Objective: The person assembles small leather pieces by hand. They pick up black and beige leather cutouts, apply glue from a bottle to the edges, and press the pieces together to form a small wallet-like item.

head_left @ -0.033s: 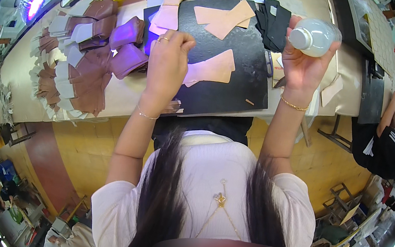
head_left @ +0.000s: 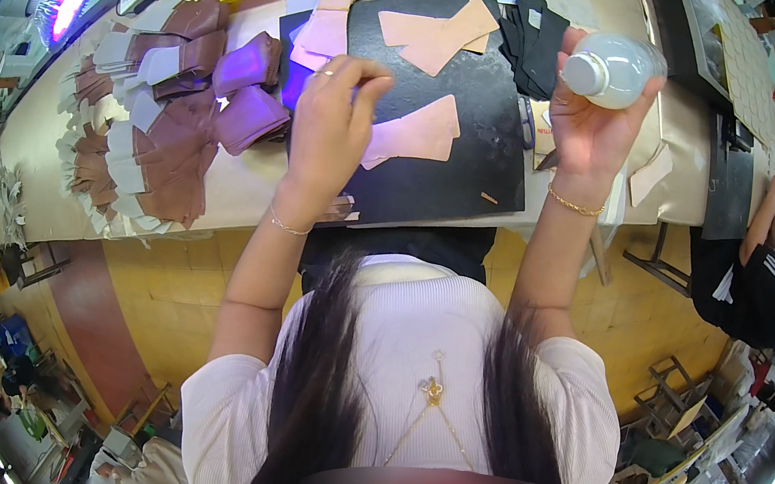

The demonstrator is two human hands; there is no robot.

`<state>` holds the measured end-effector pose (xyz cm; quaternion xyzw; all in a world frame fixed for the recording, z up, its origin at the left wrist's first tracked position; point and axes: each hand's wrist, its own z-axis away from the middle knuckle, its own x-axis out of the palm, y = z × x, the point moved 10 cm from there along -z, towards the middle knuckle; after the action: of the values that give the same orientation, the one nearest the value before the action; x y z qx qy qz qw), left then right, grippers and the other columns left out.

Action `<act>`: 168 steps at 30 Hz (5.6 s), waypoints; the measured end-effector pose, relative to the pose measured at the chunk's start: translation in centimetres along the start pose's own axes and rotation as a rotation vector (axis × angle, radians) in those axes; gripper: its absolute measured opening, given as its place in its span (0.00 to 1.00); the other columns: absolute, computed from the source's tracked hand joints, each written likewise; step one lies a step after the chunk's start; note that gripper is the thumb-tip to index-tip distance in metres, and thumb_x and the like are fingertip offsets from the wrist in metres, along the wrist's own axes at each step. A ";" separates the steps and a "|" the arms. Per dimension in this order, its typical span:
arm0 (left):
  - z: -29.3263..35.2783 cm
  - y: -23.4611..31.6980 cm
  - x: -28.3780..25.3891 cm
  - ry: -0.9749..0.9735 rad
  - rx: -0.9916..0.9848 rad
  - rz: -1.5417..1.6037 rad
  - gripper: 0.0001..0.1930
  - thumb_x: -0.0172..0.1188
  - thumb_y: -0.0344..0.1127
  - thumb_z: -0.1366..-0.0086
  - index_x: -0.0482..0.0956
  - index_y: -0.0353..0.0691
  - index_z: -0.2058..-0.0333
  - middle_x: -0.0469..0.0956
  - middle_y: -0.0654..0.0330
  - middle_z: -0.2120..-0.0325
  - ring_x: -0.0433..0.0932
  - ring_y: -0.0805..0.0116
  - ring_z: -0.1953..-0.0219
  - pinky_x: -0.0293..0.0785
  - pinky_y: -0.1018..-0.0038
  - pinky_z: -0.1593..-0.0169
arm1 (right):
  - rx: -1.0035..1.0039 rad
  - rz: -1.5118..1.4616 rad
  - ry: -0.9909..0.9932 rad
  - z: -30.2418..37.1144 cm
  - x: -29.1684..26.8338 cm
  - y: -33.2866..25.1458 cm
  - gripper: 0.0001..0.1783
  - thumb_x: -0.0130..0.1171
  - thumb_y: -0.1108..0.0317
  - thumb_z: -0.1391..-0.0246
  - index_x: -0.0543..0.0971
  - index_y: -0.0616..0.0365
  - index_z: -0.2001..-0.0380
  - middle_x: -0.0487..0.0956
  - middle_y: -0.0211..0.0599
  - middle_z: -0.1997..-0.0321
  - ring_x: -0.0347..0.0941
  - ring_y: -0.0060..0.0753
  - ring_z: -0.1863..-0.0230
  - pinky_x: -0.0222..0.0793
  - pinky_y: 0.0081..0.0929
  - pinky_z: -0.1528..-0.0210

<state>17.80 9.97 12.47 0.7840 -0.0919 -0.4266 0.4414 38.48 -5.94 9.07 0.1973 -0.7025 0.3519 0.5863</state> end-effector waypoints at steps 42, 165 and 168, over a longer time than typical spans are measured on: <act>1.3 3.4 10.2 -0.531 -0.563 1.263 0.08 0.65 0.30 0.36 0.80 0.31 0.64 0.80 0.58 0.75 0.76 0.75 0.75 0.73 0.81 0.70 | -0.285 0.821 0.197 3.9 3.1 -1.0 0.54 0.48 0.22 0.49 0.61 0.59 0.37 0.72 0.58 0.43 0.71 0.64 0.41 0.75 0.54 0.45; 11.8 -7.2 1.8 -0.087 0.432 -0.415 0.15 0.65 0.36 0.44 0.79 0.43 0.57 0.75 0.59 0.48 0.70 0.63 0.40 0.64 0.55 0.41 | -0.244 1.818 -0.431 6.0 4.3 10.8 0.23 0.76 0.63 0.57 0.82 0.59 0.58 0.84 0.42 0.61 0.83 0.37 0.62 0.78 0.28 0.61; 11.8 -7.1 1.6 -0.122 0.426 -0.415 0.15 0.65 0.36 0.44 0.79 0.43 0.57 0.74 0.59 0.47 0.70 0.63 0.40 0.64 0.55 0.41 | -0.230 1.935 -0.677 6.8 3.5 15.3 0.23 0.75 0.62 0.56 0.81 0.60 0.57 0.84 0.41 0.57 0.82 0.37 0.58 0.77 0.31 0.57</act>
<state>8.26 6.08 3.14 0.8339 -0.0437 -0.5251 0.1640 22.41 -0.07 7.92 -0.4213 -0.7182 0.5298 -0.1611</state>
